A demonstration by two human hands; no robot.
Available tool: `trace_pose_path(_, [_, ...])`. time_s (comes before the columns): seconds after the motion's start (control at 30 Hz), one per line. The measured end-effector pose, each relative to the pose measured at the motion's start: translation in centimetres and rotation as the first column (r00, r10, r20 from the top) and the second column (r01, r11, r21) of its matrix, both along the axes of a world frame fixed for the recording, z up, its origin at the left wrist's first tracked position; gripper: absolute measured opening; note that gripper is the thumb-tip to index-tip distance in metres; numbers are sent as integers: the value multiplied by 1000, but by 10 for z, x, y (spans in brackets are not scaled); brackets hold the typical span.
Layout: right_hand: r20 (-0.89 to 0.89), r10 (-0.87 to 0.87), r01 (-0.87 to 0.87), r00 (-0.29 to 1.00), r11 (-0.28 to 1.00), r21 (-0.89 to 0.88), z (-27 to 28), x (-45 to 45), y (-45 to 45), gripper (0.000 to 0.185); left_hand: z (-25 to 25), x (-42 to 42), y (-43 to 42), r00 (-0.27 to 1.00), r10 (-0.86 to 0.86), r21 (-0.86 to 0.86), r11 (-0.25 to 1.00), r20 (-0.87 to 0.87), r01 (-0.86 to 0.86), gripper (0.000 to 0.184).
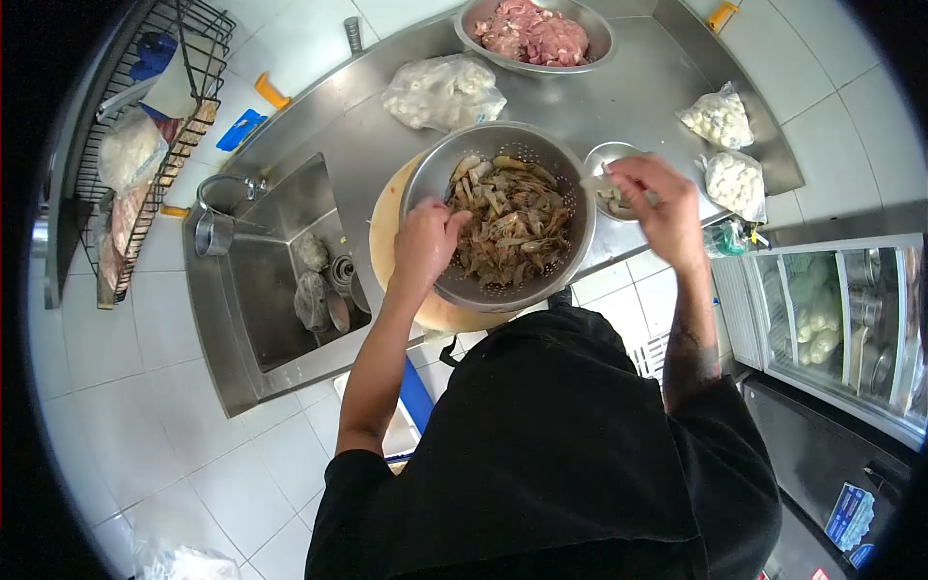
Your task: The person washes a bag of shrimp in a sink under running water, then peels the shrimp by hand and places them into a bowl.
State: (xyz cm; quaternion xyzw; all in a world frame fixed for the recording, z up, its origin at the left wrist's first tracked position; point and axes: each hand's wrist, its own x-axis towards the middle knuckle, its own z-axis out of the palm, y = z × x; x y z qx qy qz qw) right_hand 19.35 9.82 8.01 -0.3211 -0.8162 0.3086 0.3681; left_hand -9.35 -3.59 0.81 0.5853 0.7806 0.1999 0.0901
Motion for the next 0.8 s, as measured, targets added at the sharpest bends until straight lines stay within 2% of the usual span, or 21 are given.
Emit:
trace_pose_path(0.07, [31,-119,121,992,992,-42,-6,14,18,16,1,0,9,993,65,88,995,-103,-56,20])
trace_pose_path(0.13, [56,-195,199,979,976,-92,-31,25,36,19,-5,-5,37,987,20,1,1000,-160,-20,18])
trace_pose_path(0.23, [328,-333,295,884,942,163,-67,39,52,25,-20,-6,81,951,-51,-108,994,-306,19,14])
trace_pose_path(0.27, [300,-321,302,898,947,109,-79,44,54,30,-24,-7,91,929,-76,-141,990,-363,26,13])
trace_pose_path(0.37, [231,-287,297,930,955,-8,-77,44,42,29,-34,-15,105,769,-158,50,970,-620,239,24])
trace_pose_path(0.47, [231,-285,304,930,951,-51,-79,46,35,27,-24,-12,107,790,-169,43,970,-589,240,30])
trace_pose_path(0.57, [166,-265,281,950,956,-81,-78,44,30,24,-33,-24,110,823,-172,168,937,-542,306,29])
trace_pose_path(0.6, [154,-256,271,954,959,-85,-72,42,27,23,-35,-30,112,849,-174,213,925,-498,315,37])
trace_pose_path(0.7, [117,-199,212,973,970,-118,-47,28,16,19,-25,-39,113,936,-157,287,924,-316,252,40])
trace_pose_path(0.8, [95,-85,96,992,988,-117,-26,1,2,18,-9,-50,105,997,29,61,998,72,-33,30])
